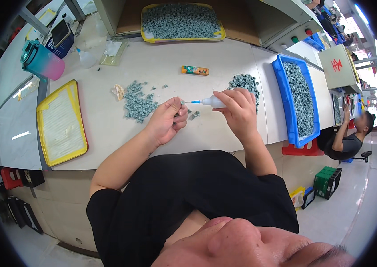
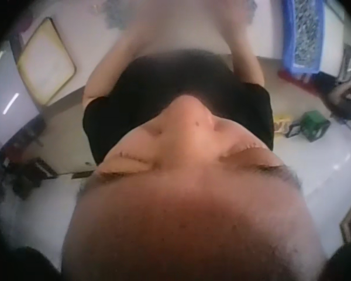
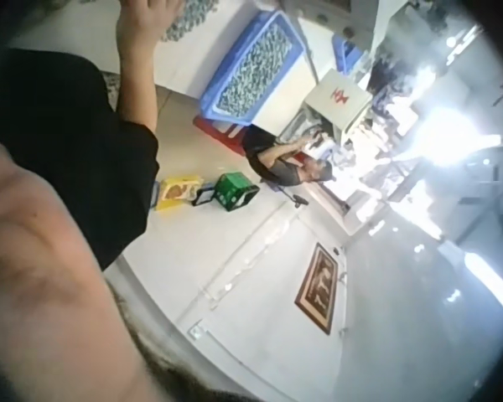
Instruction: The person scoops small pieces from a tray onto the table by hand, applies glue to them using a squeeze bottle, and joins the pieces together by hand.
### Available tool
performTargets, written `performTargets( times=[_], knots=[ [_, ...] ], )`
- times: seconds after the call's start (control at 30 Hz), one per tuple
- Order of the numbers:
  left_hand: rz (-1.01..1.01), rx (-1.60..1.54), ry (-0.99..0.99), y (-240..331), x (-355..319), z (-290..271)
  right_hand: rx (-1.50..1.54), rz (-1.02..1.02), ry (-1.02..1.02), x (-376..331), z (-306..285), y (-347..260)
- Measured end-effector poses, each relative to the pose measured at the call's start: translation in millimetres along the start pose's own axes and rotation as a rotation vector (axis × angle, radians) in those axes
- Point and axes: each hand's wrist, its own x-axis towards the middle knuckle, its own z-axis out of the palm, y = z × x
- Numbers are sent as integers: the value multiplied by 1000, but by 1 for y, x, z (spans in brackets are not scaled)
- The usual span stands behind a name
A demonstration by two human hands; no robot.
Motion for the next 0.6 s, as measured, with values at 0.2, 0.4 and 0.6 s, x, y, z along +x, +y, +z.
performTargets(
  times=[0.2, 0.4, 0.6],
  knots=[
    [-16, 96, 21, -2, 0, -1, -81, -40, 3, 2, -1, -3],
    [3, 150, 16, -2, 1, 0, -112, -61, -2, 3, -3, -3],
    [17, 231, 21, -2, 1, -3, -186, -121, -3, 7, -8, -5]
  ],
)
